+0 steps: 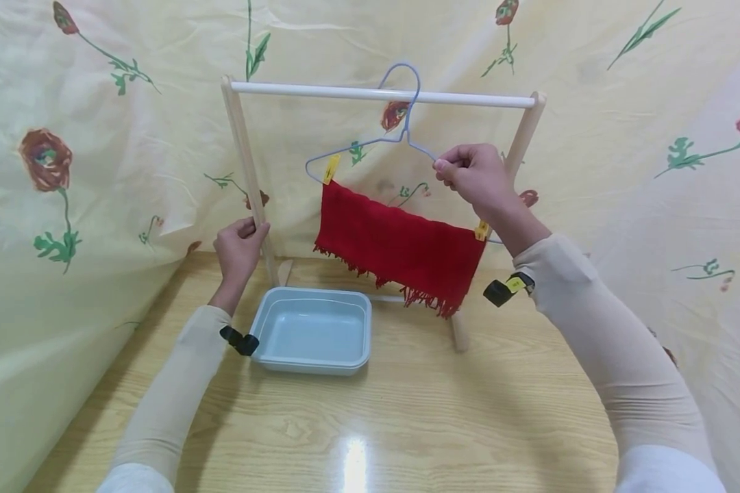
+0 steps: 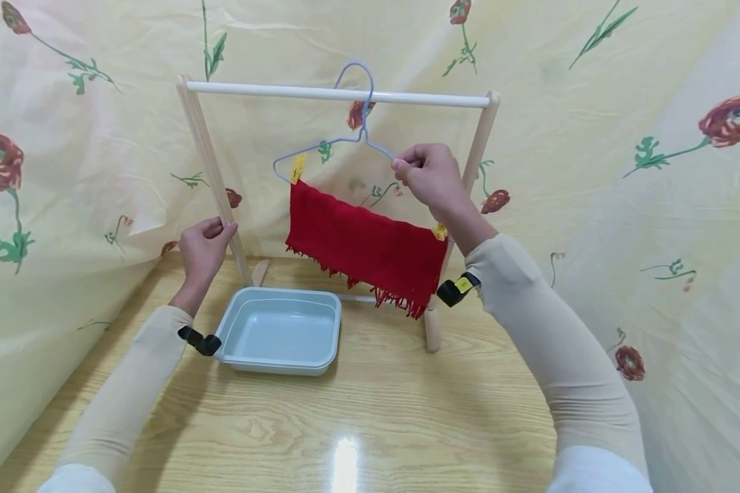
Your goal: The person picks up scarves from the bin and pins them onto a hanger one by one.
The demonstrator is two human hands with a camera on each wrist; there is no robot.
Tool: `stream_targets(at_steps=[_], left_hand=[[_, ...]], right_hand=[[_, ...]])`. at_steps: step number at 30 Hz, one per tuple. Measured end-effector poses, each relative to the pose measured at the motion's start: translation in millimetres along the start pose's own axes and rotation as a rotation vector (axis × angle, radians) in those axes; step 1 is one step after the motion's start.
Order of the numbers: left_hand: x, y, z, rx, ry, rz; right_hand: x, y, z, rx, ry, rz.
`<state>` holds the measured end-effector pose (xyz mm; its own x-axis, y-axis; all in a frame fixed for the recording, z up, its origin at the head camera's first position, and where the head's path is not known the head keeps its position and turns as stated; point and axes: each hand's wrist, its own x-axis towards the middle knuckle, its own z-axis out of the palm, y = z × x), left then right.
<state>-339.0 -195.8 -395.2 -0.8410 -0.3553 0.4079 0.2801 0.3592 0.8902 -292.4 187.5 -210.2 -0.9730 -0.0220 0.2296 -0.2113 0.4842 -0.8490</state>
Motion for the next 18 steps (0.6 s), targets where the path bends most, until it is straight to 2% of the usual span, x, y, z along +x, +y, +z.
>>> stream_targets(at_steps=[18], left_hand=[[0.7,-1.7,0.4,-0.003,-0.009,0.000]], right_hand=[[0.8,23,16,0.026,-0.012,-0.009]])
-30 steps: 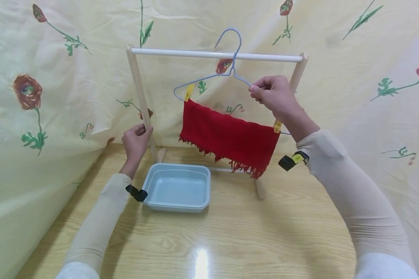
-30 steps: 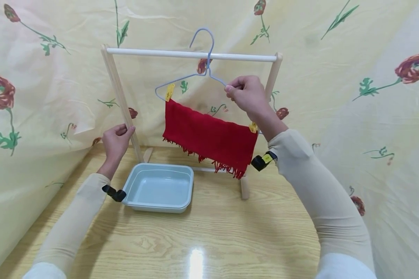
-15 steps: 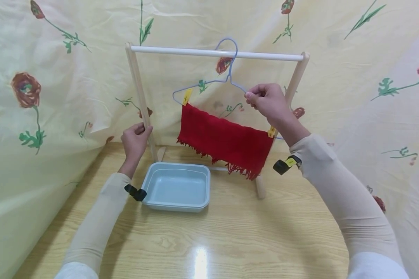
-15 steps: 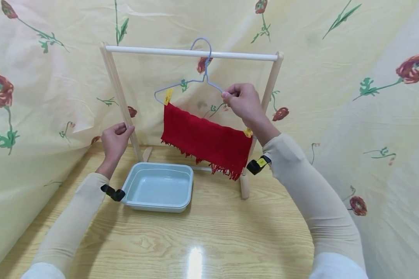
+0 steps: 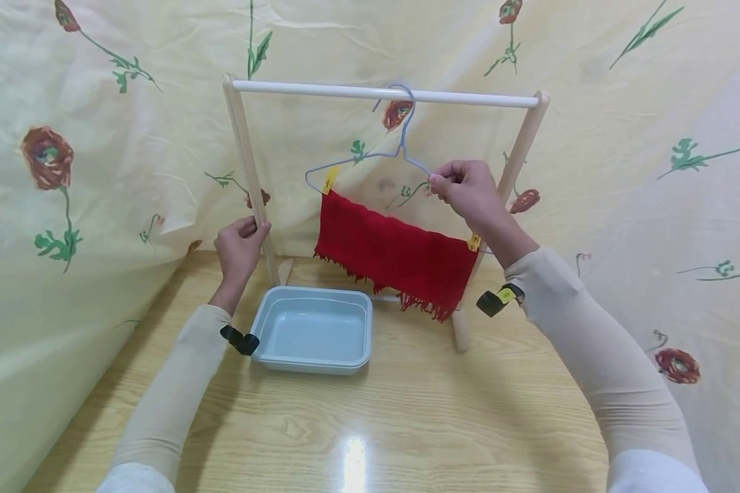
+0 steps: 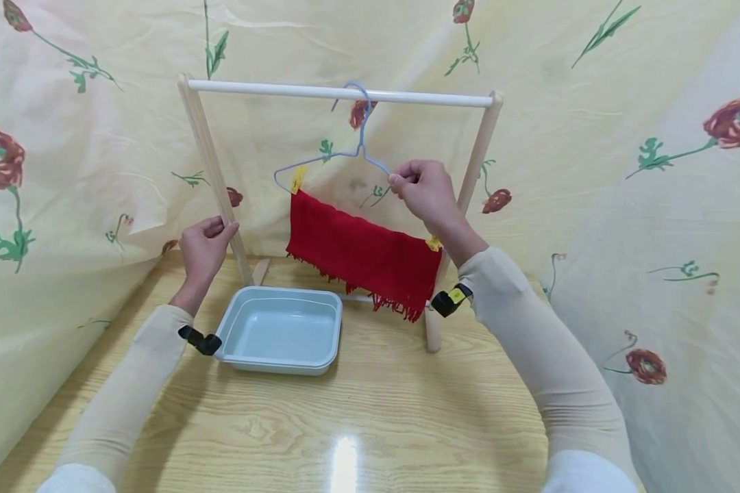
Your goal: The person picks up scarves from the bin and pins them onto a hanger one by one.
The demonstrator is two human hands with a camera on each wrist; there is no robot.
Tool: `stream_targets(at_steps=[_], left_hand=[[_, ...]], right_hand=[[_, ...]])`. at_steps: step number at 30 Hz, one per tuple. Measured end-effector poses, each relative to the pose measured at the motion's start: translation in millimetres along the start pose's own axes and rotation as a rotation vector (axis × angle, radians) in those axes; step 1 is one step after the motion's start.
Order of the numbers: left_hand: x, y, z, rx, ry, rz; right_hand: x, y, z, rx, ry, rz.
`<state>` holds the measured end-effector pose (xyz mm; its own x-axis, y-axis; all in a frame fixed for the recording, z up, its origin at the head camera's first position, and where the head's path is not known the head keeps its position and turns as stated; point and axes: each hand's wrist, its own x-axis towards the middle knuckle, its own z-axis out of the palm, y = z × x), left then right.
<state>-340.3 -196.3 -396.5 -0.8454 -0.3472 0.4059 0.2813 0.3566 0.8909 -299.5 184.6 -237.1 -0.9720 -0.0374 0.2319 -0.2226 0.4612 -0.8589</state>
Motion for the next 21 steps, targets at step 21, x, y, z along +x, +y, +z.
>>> stream_targets(at_steps=[21], left_hand=[[-0.3,1.5,-0.3,0.004,0.004,0.006]], right_hand=[[3.3,3.2,1.7,0.003,-0.082,0.015]])
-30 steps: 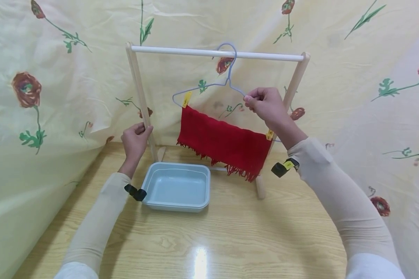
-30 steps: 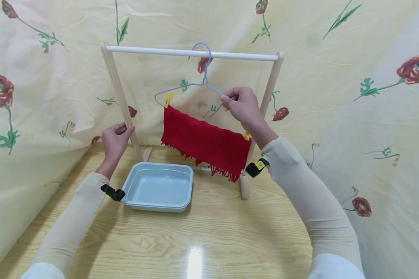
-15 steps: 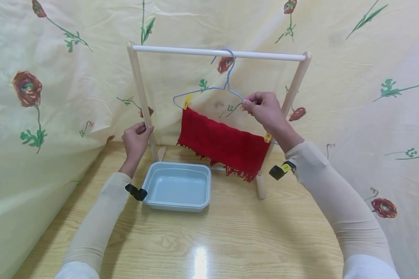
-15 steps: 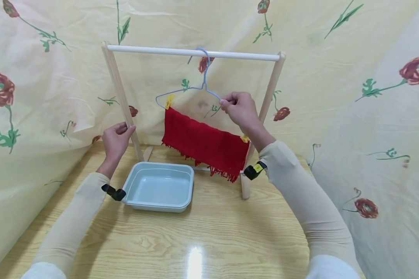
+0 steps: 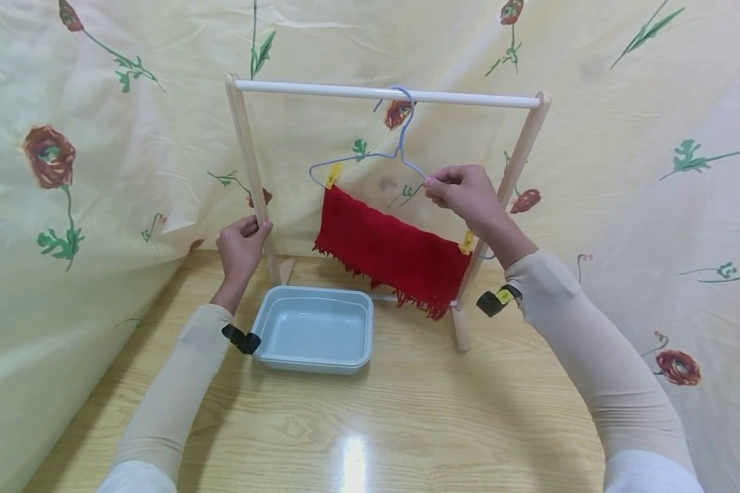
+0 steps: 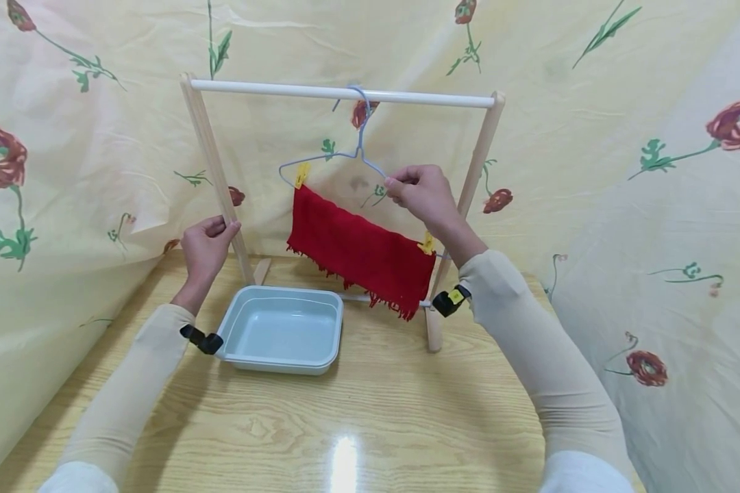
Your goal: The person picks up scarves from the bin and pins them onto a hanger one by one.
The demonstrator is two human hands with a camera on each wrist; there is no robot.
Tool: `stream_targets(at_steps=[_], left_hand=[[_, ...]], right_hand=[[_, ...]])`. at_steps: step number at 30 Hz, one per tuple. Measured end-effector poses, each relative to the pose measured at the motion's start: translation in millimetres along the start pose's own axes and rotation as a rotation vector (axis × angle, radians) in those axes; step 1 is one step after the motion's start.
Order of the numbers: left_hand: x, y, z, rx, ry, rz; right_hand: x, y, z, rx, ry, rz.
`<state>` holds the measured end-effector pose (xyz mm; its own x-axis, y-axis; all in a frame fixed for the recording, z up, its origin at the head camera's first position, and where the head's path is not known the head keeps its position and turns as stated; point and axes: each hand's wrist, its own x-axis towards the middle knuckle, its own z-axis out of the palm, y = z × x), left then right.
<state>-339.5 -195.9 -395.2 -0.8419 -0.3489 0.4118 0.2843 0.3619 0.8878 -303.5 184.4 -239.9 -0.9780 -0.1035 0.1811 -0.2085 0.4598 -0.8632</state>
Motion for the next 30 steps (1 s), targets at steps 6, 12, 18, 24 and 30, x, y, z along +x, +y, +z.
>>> stream_targets(at_steps=[6,12,18,24,30], left_hand=[[0.4,0.3,0.8,0.004,-0.001,0.004],[0.3,0.5,0.0,0.002,-0.008,0.010],[2.0,-1.2,-1.8,-0.002,-0.015,0.010],[4.5,-1.7,-4.3,-0.005,-0.029,0.006],[1.0,1.1,-8.6,-0.001,-0.058,0.011]], right_hand=[[-1.3,-1,-2,-0.060,-0.026,0.004],[-2.4,-2,-1,-0.075,-0.038,0.006],[-4.9,0,-2,-0.096,-0.043,-0.010],[-12.1,3,-6,-0.133,-0.039,-0.060],[-26.0,12,-18,-0.140,0.009,-0.099]])
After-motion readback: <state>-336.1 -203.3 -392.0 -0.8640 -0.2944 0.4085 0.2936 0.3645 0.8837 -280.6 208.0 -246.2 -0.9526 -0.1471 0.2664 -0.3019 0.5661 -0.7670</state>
